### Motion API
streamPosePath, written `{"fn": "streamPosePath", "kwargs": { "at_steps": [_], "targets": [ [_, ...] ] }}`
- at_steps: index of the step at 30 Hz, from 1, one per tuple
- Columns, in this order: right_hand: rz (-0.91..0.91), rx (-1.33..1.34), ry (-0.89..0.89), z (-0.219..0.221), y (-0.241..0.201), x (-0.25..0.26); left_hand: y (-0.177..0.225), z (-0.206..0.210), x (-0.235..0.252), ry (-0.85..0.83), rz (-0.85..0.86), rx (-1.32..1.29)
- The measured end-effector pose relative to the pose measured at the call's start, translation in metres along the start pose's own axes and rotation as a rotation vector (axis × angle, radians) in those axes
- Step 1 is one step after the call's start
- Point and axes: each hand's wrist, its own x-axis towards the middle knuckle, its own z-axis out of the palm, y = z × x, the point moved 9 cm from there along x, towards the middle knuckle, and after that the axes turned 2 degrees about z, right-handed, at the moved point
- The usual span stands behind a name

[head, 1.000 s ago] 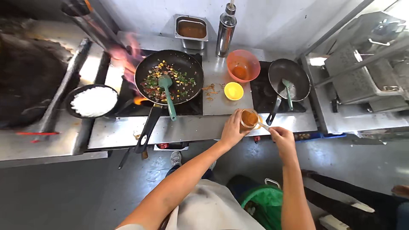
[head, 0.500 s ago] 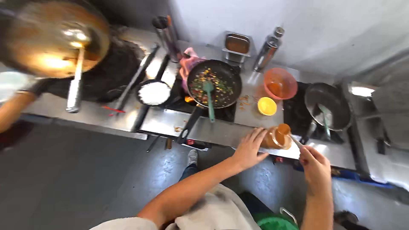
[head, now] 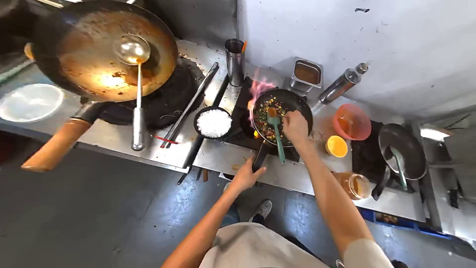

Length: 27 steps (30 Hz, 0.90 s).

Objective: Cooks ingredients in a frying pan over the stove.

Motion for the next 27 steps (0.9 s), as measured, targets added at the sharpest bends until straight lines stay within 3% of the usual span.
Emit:
{"fn": "streamPosePath", "kwargs": {
  "at_steps": [4,8,13,17,20,22,25,27],
  "targets": [
    [-0.088,-0.224,-0.024,0.019,-0.029,0.01,-0.008,0.013,0.003,-0.191,-0.052,-0.265],
    [-0.114,-0.292,-0.013,0.021,-0.033,0.013,-0.008,0.017,0.004,-0.242,-0.054,-0.376],
    [-0.145,-0.239,0.08,0.016,-0.028,0.009,-0.007,0.02,0.006,-0.259,-0.059,-0.449],
    [0.026,0.037,0.114,0.005,-0.001,-0.001,-0.011,0.014,-0.001,-0.226,-0.074,-0.533],
    [0.216,0.316,0.391,-0.067,0.063,-0.075,-0.004,0.019,0.0,-0.159,-0.001,-0.523],
    [0.283,0.217,0.528,-0.123,0.109,-0.164,-0.005,0.023,-0.002,-0.105,-0.005,-0.499],
    [0.452,0.028,0.56,-0.182,0.181,-0.277,-0.004,0.031,-0.006,-0.038,-0.014,-0.515],
    [0.541,-0.015,0.503,-0.184,0.227,-0.305,-0.002,0.038,-0.006,-0.012,-0.004,-0.531]
  ]
}}
